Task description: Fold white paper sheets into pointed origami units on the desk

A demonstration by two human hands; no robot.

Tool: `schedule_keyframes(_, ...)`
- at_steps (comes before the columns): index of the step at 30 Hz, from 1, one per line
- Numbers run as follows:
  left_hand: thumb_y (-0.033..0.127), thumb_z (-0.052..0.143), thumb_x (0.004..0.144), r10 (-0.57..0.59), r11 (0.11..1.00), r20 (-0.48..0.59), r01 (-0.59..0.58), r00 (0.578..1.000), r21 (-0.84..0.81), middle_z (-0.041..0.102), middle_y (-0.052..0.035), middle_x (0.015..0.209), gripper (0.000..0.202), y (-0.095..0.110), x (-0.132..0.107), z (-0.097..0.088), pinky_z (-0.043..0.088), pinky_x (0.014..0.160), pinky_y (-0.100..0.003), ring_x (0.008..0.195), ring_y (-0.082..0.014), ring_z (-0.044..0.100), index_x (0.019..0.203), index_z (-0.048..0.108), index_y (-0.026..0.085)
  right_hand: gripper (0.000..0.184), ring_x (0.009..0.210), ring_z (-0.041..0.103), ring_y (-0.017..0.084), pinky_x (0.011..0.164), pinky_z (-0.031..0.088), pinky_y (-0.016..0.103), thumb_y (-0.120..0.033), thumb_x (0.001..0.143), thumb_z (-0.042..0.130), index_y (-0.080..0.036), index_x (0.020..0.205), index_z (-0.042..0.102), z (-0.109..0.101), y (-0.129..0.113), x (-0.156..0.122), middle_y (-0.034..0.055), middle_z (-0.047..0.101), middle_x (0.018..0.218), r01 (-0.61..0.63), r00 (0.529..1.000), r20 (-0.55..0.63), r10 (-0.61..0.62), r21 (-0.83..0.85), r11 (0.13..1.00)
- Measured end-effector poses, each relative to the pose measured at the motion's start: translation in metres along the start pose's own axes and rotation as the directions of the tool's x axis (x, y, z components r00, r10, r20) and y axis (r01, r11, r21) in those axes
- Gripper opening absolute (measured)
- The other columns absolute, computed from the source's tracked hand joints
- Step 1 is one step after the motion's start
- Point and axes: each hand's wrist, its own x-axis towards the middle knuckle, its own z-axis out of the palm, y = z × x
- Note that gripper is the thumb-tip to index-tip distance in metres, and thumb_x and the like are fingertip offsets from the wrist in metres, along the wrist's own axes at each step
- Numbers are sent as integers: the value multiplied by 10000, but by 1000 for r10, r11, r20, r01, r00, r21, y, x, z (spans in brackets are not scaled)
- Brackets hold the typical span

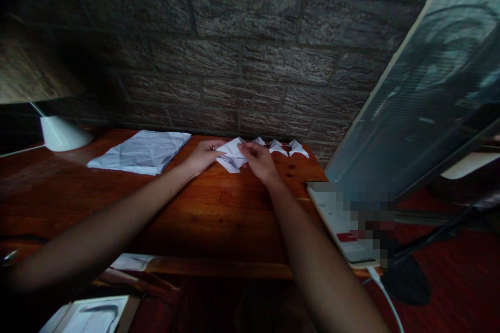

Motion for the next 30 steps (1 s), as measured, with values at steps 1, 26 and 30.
schedule_keyframes(1,196,794,562,6,1000,0,-6,1000,25,756,-35,778,253,1,-1,1,486,702,-278,671,-157,644,808,767,142,380,624,571,122,487,467,220,-550,704,756,-206,858,715,0,-1,-1,4,682,758,-1,1000,27,1,-13,1000)
schedule_keyframes(26,335,806,666,-3,1000,106,3,994,2,745,-66,802,234,8,-2,-1,499,730,-295,717,-162,646,797,768,144,317,809,636,163,749,500,283,-493,737,740,-239,927,725,2,-4,-3,-4,730,923,103,991,87,-103,7,995)
schedule_keyframes(30,422,792,714,-62,992,70,69,996,-104,753,-105,883,321,8,-1,-3,516,731,-305,753,-169,661,862,776,137,279,752,620,150,756,503,290,-484,724,750,-236,844,703,1,-6,-2,-19,715,836,129,992,-3,-129,47,991)
